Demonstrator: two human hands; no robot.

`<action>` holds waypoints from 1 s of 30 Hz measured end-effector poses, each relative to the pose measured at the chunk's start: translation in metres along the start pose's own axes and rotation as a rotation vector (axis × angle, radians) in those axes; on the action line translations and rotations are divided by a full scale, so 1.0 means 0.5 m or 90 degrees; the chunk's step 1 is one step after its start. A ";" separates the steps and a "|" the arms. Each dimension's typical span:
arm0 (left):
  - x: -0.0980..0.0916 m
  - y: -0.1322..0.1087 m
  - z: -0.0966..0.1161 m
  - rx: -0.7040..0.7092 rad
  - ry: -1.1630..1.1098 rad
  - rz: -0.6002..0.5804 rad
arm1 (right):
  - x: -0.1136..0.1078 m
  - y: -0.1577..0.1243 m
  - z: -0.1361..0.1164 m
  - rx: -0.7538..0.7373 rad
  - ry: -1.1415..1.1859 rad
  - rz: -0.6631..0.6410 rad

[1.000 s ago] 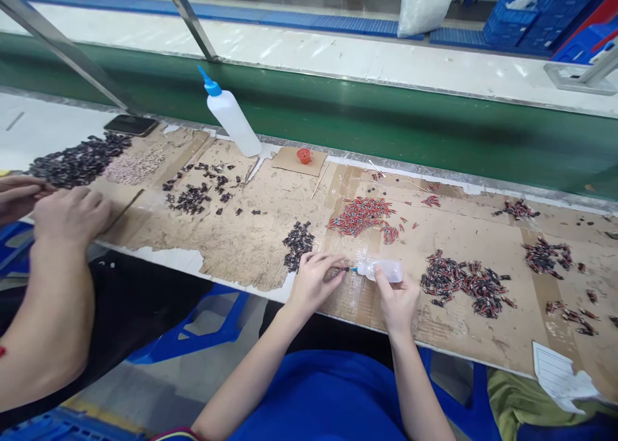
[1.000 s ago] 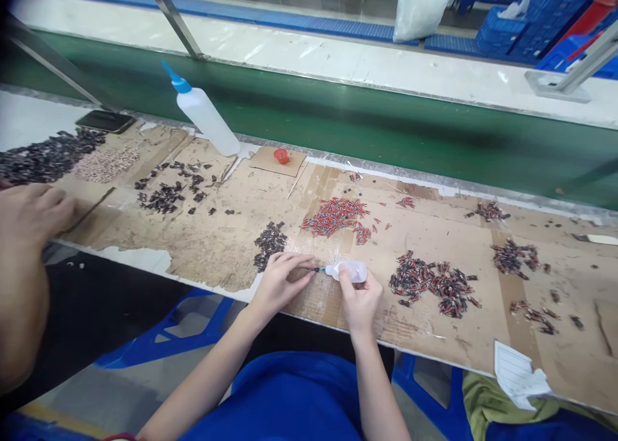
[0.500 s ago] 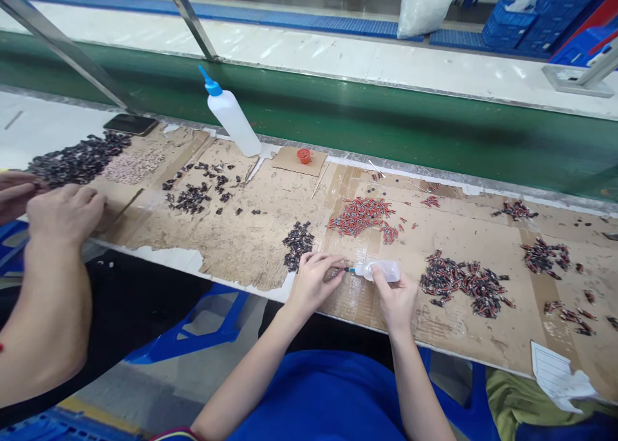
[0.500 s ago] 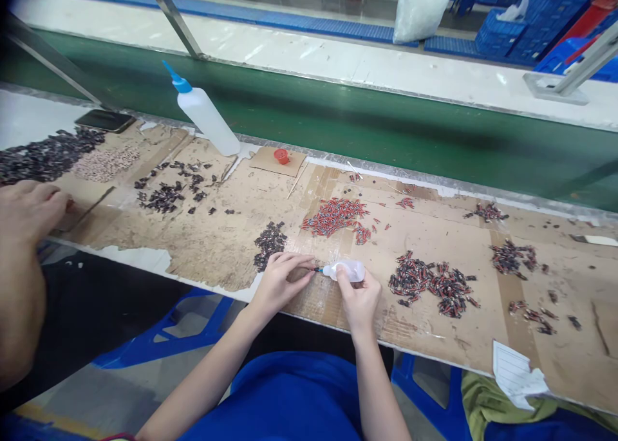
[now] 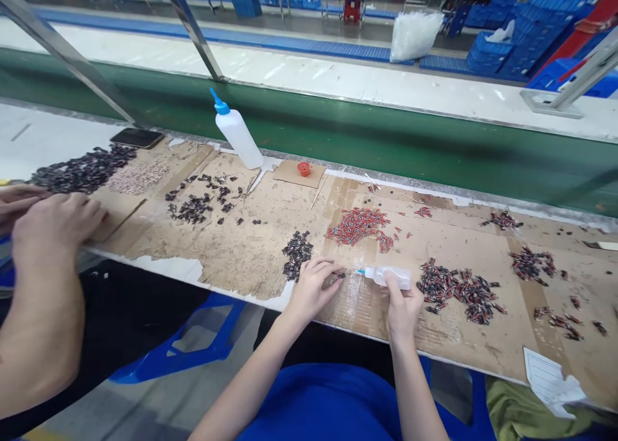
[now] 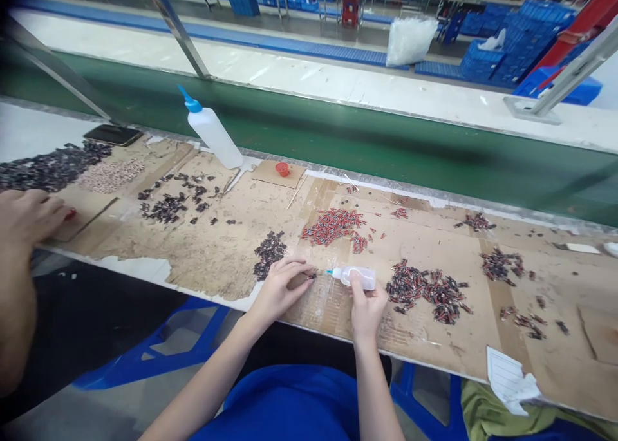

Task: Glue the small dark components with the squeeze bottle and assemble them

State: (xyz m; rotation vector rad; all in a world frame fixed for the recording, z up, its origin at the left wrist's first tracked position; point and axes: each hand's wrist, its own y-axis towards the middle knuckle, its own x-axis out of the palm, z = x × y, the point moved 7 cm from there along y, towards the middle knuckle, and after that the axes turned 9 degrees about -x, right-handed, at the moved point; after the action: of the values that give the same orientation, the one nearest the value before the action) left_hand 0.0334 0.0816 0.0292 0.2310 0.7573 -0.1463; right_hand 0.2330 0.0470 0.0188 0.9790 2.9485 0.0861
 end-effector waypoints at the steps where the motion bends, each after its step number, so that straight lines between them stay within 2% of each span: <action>1: -0.001 0.000 -0.001 0.005 0.003 0.005 | -0.003 0.000 0.001 0.000 0.006 0.007; 4: -0.004 0.001 -0.007 0.012 0.019 0.031 | 0.006 -0.004 -0.010 -0.032 -0.040 -0.046; 6: -0.004 0.000 -0.008 0.018 0.024 0.041 | 0.022 -0.009 -0.024 -0.079 -0.152 -0.117; 8: -0.004 -0.002 -0.007 0.030 0.013 0.036 | 0.031 -0.006 -0.041 -0.144 -0.296 -0.150; 10: -0.006 -0.005 -0.004 0.044 -0.011 0.015 | 0.030 0.010 -0.059 -0.209 -0.394 -0.130; 13: -0.015 -0.009 0.004 0.054 -0.068 -0.012 | 0.021 0.058 -0.073 -0.265 -0.460 -0.079; 15: -0.023 -0.014 0.009 0.041 -0.109 -0.005 | 0.019 0.096 -0.071 -0.273 -0.530 -0.060; 18: -0.026 -0.024 0.018 -0.011 -0.163 0.027 | 0.029 0.139 -0.053 -0.245 -0.629 -0.080; 21: -0.015 -0.042 0.044 -0.041 -0.230 0.073 | 0.040 0.152 -0.041 -0.232 -0.669 -0.092; 23: -0.002 -0.053 0.070 -0.033 -0.270 0.112 | 0.044 0.152 -0.040 -0.247 -0.680 -0.088; 26: 0.027 -0.057 0.106 0.005 -0.287 0.123 | 0.044 0.149 -0.044 -0.272 -0.670 -0.086; 30: 0.053 -0.038 0.111 0.004 -0.268 0.123 | 0.026 0.145 -0.050 -0.269 -0.571 -0.065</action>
State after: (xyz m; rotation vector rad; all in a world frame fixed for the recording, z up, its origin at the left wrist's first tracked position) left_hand 0.0853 0.0474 0.0469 0.2673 0.3135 -0.0123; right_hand 0.2646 0.1119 0.0482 0.5807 2.0311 0.1950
